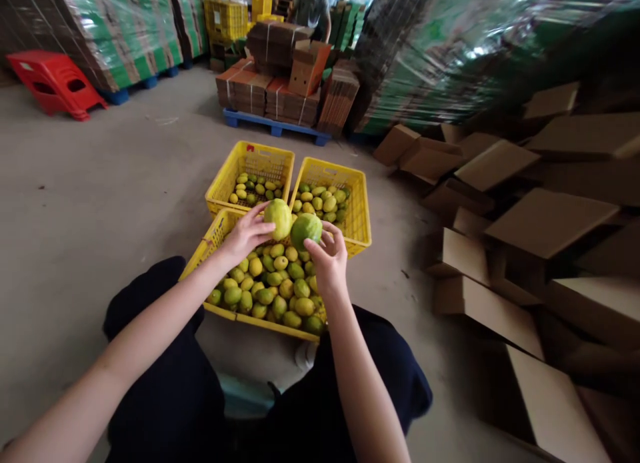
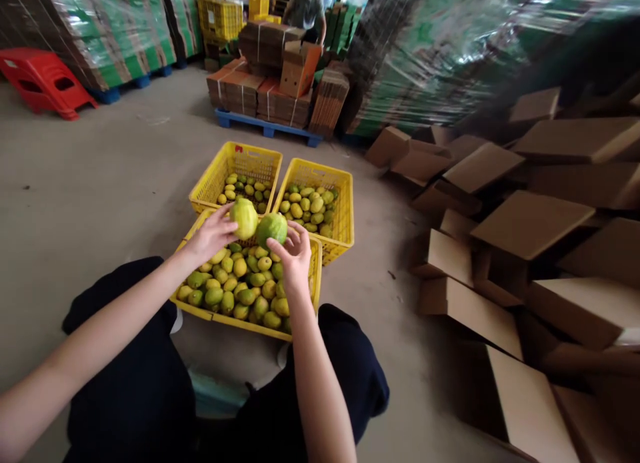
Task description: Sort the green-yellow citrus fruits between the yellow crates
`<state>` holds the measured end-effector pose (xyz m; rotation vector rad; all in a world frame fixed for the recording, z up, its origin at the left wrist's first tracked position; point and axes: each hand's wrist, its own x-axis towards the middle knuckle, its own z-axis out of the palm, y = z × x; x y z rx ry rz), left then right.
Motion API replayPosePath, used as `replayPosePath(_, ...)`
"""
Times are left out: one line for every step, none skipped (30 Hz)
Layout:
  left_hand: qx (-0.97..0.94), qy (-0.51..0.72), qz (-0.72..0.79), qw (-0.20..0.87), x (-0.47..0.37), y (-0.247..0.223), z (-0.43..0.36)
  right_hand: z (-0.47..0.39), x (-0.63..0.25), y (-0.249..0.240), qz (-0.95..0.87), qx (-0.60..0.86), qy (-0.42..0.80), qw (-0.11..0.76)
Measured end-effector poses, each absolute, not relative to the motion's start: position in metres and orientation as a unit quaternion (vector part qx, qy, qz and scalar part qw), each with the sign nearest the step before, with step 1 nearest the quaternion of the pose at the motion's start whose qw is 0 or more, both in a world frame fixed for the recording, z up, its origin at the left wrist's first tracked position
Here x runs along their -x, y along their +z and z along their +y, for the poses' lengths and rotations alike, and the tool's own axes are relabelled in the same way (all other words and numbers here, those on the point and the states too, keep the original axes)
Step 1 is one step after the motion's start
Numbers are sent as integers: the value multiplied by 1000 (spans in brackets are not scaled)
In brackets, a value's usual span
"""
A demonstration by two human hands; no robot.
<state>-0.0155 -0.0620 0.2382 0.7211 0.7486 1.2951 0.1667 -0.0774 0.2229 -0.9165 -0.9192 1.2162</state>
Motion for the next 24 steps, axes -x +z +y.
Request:
replayPosePath(-275, 572, 315, 706, 15, 238, -61, -75, -166, 222, -360, 383, 571, 631)
replayPosePath(-235, 564, 299, 733, 15, 238, -60, -72, -165, 222, -319, 368, 606, 628)
replayPosePath(-202, 555, 284, 755, 14, 236, -59, -70, -164, 222, -279, 356, 640, 622)
replayPosePath(-172, 545, 272, 774, 12, 234, -59, -69, -162, 222, -242, 346, 669, 612)
replayPosePath(-144, 537, 263, 788, 10, 231, -58, -68, -160, 222, -208, 341, 694, 599)
replayPosePath(-115, 534, 257, 798, 8, 227, -57, -67, -157, 222, -181, 340, 712, 587)
replayPosePath(-82, 539, 251, 800, 6, 222, -56, -66, -154, 221, -158, 339, 725, 579)
replayPosePath(-46, 552, 245, 796, 4, 217, -56, -66, -151, 219, -135, 336, 733, 576)
replayPosePath(-12, 570, 240, 786, 1, 212, -55, -66, -147, 217, -111, 329, 738, 579)
replayPosePath(18, 589, 236, 772, -1, 208, -54, -66, -143, 215, -86, 319, 741, 584)
replayPosePath(40, 608, 235, 758, -2, 204, -54, -66, -139, 211, -60, 309, 743, 590)
replayPosePath(53, 623, 236, 744, -4, 201, -54, -67, -135, 208, -34, 303, 742, 597)
replayPosePath(59, 635, 240, 732, -4, 200, -55, -67, -133, 204, -13, 300, 739, 603)
replayPosePath(59, 643, 246, 723, -5, 199, -55, -68, -131, 201, 3, 301, 735, 608)
replayPosePath(57, 649, 249, 716, -5, 198, -56, -68, -129, 198, 13, 303, 731, 612)
replayPosePath(56, 652, 249, 714, -6, 198, -57, -68, -128, 195, 20, 304, 728, 614)
replayPosePath(55, 652, 247, 715, -6, 199, -59, -68, -128, 193, 26, 302, 727, 616)
replayPosePath(57, 649, 243, 719, -7, 200, -60, -68, -128, 192, 30, 296, 727, 619)
replayPosePath(60, 644, 239, 724, -8, 200, -61, -68, -128, 192, 33, 288, 727, 622)
replayPosePath(64, 637, 237, 730, -9, 201, -63, -67, -129, 191, 36, 281, 726, 626)
replayPosePath(68, 631, 236, 735, -10, 201, -64, -67, -129, 191, 38, 275, 725, 630)
replayPosePath(71, 627, 236, 739, -12, 201, -65, -67, -129, 191, 40, 272, 724, 633)
replayPosePath(72, 625, 236, 741, -13, 201, -66, -68, -129, 191, 40, 270, 723, 634)
replayPosePath(70, 624, 234, 742, -13, 201, -67, -68, -129, 191, 39, 271, 722, 635)
